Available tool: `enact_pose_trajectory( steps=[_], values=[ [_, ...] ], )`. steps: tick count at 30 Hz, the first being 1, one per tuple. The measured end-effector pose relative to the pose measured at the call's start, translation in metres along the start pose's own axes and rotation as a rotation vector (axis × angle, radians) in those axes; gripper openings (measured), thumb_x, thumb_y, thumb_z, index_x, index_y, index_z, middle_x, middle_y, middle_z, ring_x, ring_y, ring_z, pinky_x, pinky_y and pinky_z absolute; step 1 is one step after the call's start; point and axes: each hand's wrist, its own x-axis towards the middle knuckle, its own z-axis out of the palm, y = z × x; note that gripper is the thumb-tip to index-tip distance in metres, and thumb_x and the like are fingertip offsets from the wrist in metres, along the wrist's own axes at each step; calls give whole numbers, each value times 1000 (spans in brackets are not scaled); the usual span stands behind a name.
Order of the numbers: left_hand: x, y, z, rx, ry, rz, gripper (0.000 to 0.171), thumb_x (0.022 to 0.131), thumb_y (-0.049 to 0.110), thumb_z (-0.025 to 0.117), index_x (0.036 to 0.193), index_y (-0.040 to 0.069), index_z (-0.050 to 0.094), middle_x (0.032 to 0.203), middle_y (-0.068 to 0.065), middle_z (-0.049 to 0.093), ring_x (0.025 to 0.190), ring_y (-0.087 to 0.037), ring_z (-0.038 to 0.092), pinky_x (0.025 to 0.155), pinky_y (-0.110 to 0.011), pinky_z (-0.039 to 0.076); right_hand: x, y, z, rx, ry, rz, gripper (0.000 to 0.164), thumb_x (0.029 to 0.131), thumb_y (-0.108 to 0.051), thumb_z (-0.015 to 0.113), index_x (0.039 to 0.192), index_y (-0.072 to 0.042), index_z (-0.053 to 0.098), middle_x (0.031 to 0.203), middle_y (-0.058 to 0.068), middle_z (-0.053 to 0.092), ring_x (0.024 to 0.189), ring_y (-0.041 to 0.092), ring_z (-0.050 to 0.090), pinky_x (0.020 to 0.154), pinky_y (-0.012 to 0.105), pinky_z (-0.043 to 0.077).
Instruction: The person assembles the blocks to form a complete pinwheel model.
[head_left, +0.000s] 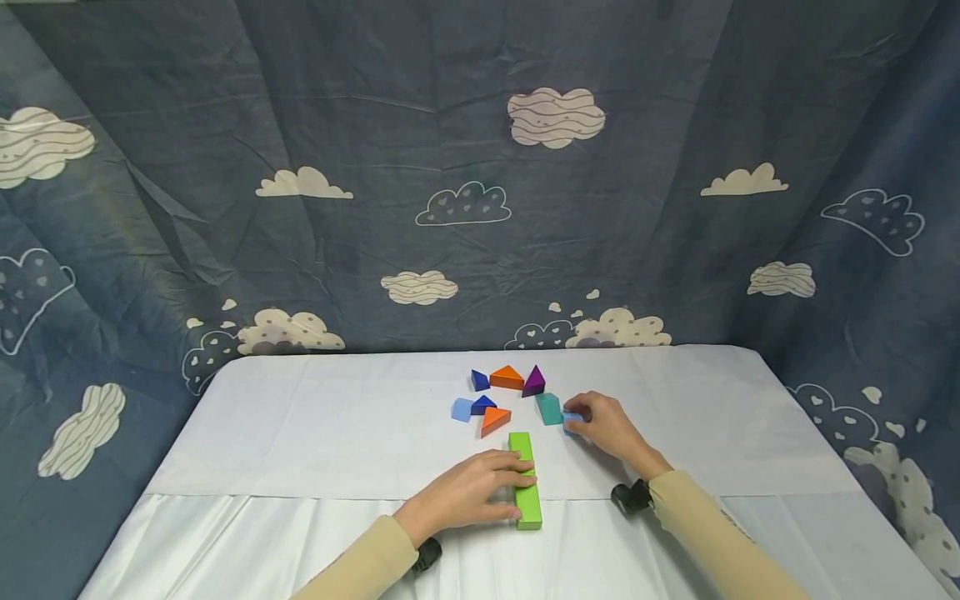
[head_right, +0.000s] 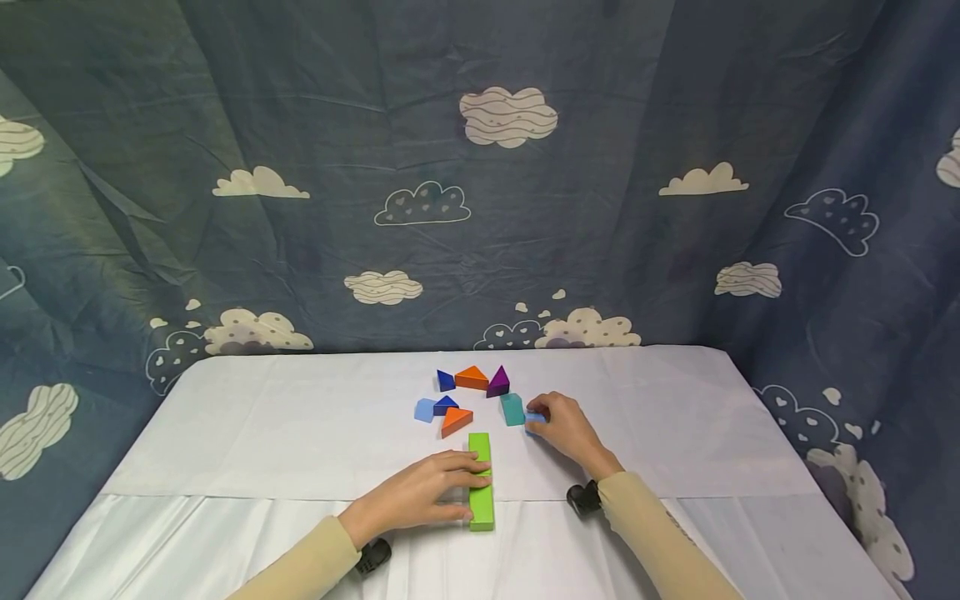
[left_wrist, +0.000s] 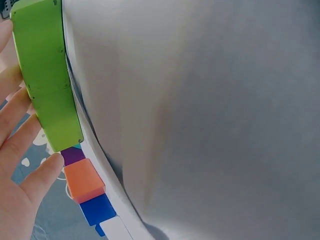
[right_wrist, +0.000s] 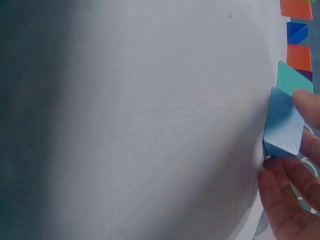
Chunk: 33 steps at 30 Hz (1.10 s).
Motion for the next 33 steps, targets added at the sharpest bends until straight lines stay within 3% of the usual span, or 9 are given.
enact_pose_trajectory(
  steps=[8, 21, 29, 33],
  values=[
    [-1, -1, 2, -5, 0, -4, 46, 92, 37, 63, 132, 15, 60, 139, 2, 51, 132, -17, 41, 109, -30, 30, 0, 1, 2, -2, -1, 5, 24, 80, -1, 73, 103, 4, 68, 94, 10, 64, 80, 21, 56, 75, 38, 51],
    [0, -1, 1, -9, -4, -4, 46, 93, 37, 62, 132, 14, 60, 140, 1, 51, 132, -17, 40, 109, -29, 30, 2, 2, 1, 59, 65, -189, 16, 76, 15, 67, 87, 4, 72, 94, 13, 65, 87, 29, 64, 78, 40, 55],
    [0, 0, -1, -13, 0, -5, 46, 93, 36, 63, 132, 13, 60, 139, 0, 51, 133, -17, 40, 109, -29, 30, 6, -2, -2, 5, 27, -228, 19, 78, 18, 64, 86, 2, 72, 101, 14, 63, 94, 30, 62, 85, 44, 52],
    [1, 0, -1, -15, -2, -7, 46, 93, 36, 63, 132, 13, 60, 139, 1, 51, 133, -17, 40, 109, -29, 30, 5, -3, -2, 31, 10, -244, 21, 77, 17, 65, 88, 1, 72, 105, 15, 63, 97, 32, 61, 87, 45, 51]
  ],
)
